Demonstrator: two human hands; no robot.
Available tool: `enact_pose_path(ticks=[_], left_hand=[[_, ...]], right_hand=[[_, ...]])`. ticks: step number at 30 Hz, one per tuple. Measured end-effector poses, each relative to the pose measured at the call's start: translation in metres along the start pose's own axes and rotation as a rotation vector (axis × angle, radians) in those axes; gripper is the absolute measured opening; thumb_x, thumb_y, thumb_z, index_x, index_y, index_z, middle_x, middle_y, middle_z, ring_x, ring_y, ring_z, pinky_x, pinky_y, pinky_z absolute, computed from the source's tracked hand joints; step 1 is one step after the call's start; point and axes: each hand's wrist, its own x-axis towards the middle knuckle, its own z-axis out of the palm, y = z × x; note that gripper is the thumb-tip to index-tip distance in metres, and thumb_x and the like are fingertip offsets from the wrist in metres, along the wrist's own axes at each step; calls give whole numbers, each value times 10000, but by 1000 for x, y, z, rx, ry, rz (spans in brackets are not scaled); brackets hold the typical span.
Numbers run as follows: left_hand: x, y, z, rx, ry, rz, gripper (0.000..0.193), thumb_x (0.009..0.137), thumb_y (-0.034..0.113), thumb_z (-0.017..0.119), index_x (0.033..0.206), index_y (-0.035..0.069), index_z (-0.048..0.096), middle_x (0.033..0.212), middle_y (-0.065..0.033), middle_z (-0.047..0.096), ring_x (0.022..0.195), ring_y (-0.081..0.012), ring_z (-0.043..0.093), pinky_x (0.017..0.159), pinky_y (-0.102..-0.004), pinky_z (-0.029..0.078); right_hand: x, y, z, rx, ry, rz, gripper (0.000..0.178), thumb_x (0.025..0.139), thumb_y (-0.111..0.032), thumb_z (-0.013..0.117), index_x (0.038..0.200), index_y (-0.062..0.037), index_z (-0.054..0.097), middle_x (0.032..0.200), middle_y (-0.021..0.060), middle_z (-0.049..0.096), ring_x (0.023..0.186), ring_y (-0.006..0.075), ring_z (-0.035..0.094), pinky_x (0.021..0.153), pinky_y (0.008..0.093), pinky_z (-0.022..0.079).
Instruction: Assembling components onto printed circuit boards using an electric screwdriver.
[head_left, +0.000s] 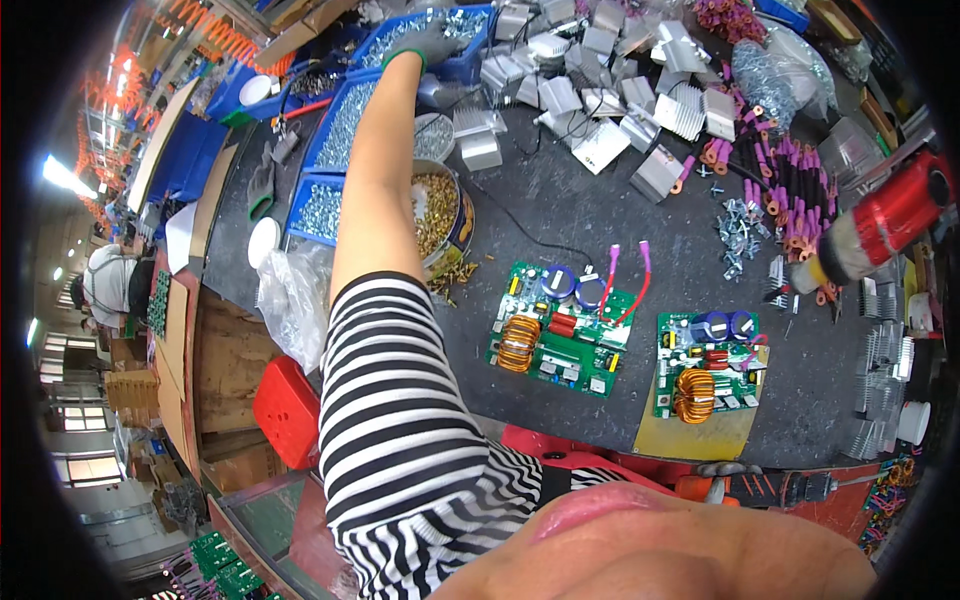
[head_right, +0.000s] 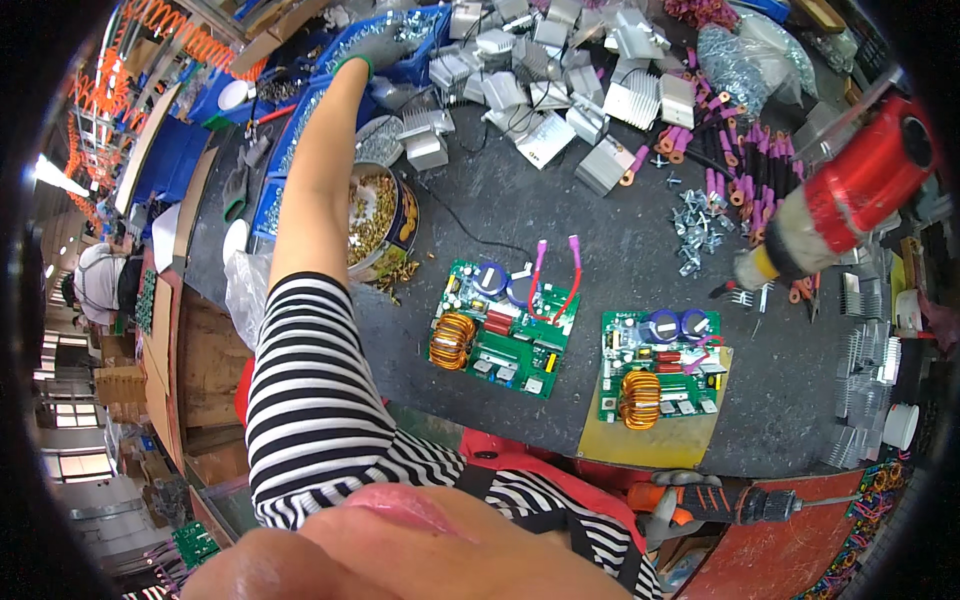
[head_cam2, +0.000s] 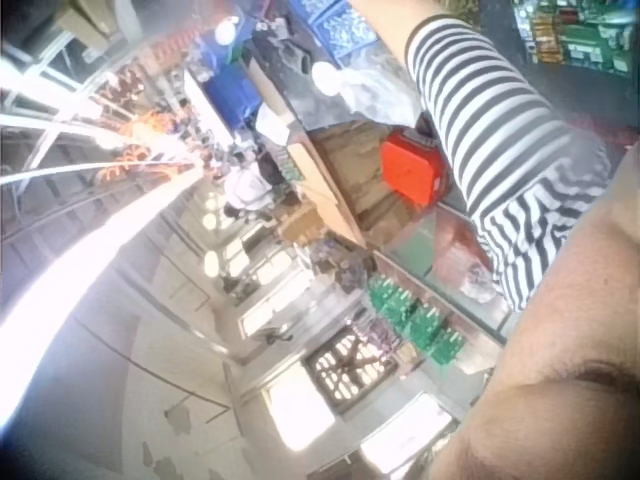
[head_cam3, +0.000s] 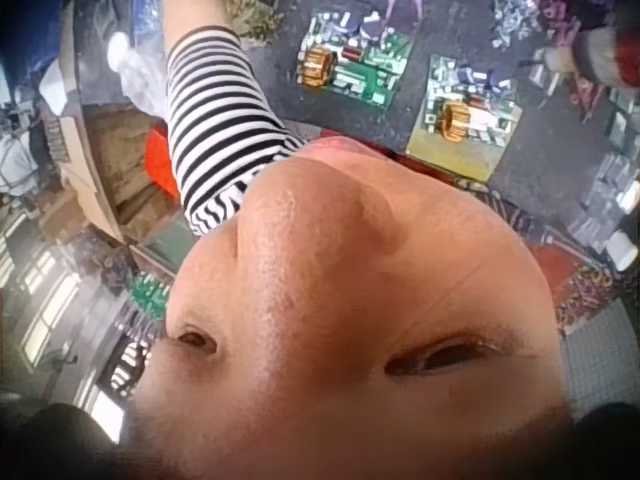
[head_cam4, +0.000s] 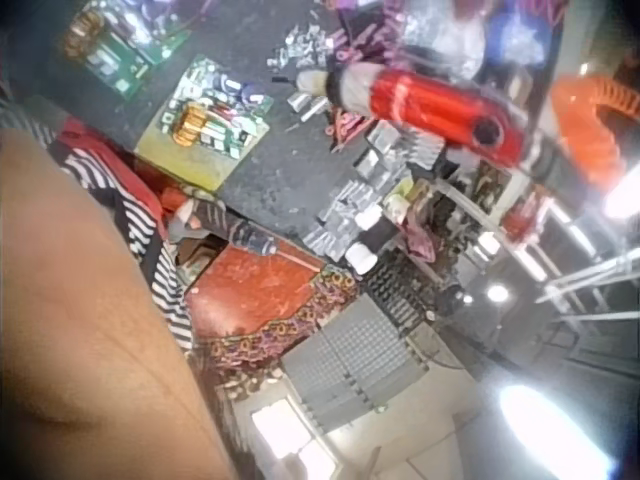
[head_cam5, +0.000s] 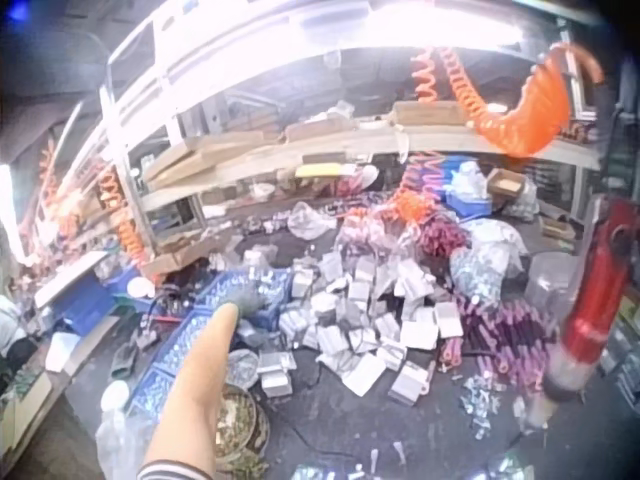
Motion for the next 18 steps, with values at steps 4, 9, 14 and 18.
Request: enact_pose_path(ticks=[4, 9, 14, 18], left_hand=[[-20, 21, -18, 169, 70, 13, 803, 834, 645, 585, 1480, 208, 394, 1327, -259, 563, 1262, -415, 523, 1050, -455, 421], [-48, 57, -57, -48, 46, -129, 586, 808, 429, 703, 1265, 74, 615, 1364, -195, 556, 1247, -325, 556, 1037, -424, 454], [-37, 28, -34, -79, 175, -61, 650, 773, 398, 721, 1323, 85, 571, 1368, -204, 550, 1259, -344, 543, 1045, -422, 449], [-7, 51, -11, -101, 183, -1, 676, 739, 389, 735, 1321, 87, 568, 1338, -230, 563, 1231, -360, 558, 1037, -422, 449]], right_hand=[[-1, 0, -2, -25, 17, -9, 595, 835, -36, 583, 1372, 2, 330, 979, 95, 577, 809, 218, 620, 815, 415, 520], [-2, 1, -6, -22, 22, -23, 591, 836, -33, 581, 1372, 1, 333, 979, 94, 578, 807, 218, 620, 813, 416, 521], [-6, 4, -11, -12, 17, -17, 588, 836, -29, 579, 1371, 0, 335, 980, 94, 579, 806, 217, 619, 810, 416, 522], [1, 9, -15, -45, 59, -35, 586, 837, -26, 577, 1370, -1, 337, 980, 93, 579, 805, 217, 619, 808, 417, 523]])
